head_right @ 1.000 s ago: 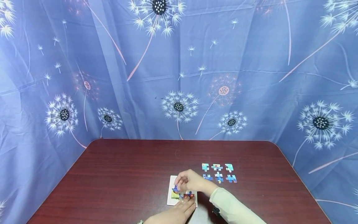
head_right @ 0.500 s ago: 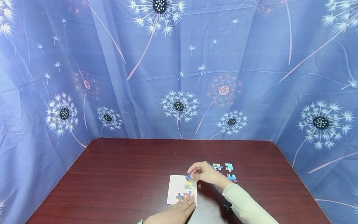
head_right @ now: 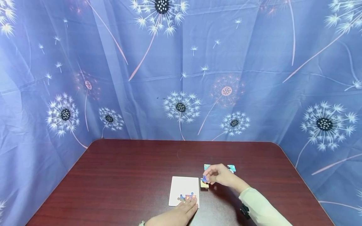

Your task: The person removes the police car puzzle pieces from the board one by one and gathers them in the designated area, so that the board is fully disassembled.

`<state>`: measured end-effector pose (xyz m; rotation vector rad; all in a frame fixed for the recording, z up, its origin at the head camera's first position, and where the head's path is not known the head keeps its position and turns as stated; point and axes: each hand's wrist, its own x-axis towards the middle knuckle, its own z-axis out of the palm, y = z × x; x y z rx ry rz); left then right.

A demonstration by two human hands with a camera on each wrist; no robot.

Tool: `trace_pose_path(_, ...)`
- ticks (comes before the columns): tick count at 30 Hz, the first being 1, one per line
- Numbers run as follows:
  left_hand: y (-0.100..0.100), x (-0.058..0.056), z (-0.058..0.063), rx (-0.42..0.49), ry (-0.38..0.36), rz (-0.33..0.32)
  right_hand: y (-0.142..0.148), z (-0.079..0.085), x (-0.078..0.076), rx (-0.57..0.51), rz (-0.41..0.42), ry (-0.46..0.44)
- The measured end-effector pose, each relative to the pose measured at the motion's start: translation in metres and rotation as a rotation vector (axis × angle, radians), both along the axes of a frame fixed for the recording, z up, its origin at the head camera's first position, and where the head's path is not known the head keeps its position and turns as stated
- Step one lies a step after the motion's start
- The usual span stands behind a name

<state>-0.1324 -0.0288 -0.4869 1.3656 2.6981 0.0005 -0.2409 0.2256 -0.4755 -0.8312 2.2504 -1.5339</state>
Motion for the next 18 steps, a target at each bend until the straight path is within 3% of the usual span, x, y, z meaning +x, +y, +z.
trace_pose_path(11,0.0,0.001,-0.001,0.017,0.008,-0.005,0.017,-0.01,0.01,0.003,0.035,-0.012)
trace_pose_path(18,0.0,0.0,-0.002,0.017,-0.043,0.004,0.021,-0.016,0.014,-0.025,0.057,-0.047)
